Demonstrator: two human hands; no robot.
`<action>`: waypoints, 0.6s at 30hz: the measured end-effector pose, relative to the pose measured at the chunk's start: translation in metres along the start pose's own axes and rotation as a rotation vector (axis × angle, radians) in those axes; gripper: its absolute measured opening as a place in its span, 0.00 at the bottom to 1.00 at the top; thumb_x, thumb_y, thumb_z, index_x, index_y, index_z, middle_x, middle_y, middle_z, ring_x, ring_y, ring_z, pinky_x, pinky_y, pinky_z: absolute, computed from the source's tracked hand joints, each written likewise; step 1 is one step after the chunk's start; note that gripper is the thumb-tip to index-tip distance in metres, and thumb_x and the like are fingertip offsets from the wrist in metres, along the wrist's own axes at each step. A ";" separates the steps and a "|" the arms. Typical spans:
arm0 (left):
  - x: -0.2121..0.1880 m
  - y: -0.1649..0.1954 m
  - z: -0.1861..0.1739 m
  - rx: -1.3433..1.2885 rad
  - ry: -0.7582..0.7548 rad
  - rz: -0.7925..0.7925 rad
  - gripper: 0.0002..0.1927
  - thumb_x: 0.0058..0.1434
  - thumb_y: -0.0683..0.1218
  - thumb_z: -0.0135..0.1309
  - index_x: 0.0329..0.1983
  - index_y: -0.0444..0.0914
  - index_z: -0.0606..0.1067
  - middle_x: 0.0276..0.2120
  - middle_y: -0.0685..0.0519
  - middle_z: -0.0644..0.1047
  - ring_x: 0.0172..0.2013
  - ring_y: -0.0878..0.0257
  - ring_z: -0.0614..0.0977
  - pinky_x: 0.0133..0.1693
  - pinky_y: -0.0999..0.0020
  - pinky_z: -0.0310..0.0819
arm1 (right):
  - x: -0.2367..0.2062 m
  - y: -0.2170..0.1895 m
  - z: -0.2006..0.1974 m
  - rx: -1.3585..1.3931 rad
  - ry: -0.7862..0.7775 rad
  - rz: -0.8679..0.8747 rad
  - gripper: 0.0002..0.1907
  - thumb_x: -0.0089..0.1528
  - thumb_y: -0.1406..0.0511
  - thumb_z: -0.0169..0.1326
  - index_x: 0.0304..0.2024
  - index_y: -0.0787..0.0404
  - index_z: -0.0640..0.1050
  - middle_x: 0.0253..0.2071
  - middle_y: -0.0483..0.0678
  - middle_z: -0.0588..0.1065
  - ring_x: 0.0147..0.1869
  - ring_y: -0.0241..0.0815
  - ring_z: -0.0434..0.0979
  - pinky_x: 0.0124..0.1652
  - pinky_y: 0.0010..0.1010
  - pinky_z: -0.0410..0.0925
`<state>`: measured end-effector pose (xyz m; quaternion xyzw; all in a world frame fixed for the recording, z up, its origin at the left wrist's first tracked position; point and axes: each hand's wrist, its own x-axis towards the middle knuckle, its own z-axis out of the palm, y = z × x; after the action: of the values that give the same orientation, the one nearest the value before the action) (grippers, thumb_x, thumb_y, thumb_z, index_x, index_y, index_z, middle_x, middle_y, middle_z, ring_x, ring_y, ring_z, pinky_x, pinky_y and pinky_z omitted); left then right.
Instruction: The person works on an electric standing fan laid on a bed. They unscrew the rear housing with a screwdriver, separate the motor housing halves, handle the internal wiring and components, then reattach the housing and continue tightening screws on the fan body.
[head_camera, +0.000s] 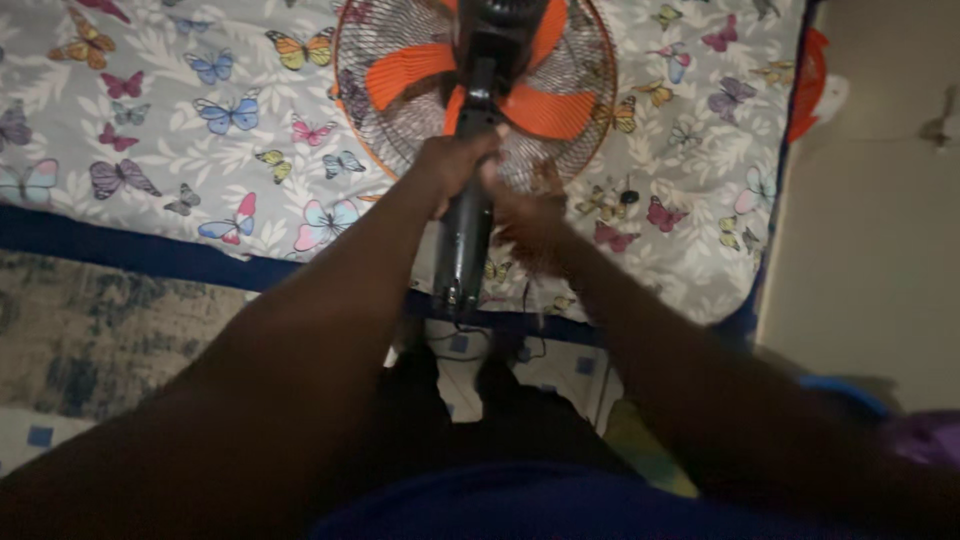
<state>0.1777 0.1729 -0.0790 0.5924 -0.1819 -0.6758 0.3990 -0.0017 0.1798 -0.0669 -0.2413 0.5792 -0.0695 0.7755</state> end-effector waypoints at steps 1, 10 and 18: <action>0.000 -0.003 0.002 -0.002 0.002 -0.003 0.24 0.51 0.58 0.67 0.36 0.33 0.82 0.28 0.49 0.83 0.24 0.60 0.82 0.27 0.62 0.79 | -0.011 0.016 0.004 -0.357 -0.168 -0.393 0.33 0.65 0.38 0.35 0.52 0.54 0.74 0.29 0.39 0.73 0.21 0.31 0.69 0.19 0.23 0.61; -0.025 -0.030 0.007 0.059 -0.029 -0.089 0.24 0.50 0.53 0.71 0.39 0.31 0.79 0.26 0.47 0.79 0.23 0.60 0.79 0.27 0.60 0.78 | -0.016 0.041 0.004 -0.334 -0.094 -0.259 0.27 0.68 0.47 0.54 0.50 0.64 0.73 0.19 0.45 0.66 0.17 0.33 0.65 0.18 0.26 0.59; -0.039 -0.036 0.038 0.139 0.199 0.120 0.33 0.45 0.57 0.72 0.46 0.30 0.76 0.33 0.47 0.82 0.28 0.60 0.83 0.31 0.61 0.80 | -0.005 0.026 -0.124 -0.623 0.135 -0.409 0.15 0.63 0.61 0.55 0.50 0.58 0.82 0.42 0.46 0.80 0.39 0.45 0.79 0.40 0.37 0.75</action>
<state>0.1292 0.2156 -0.0700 0.6707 -0.2230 -0.5744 0.4129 -0.1238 0.1685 -0.1007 -0.5714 0.5621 -0.0592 0.5950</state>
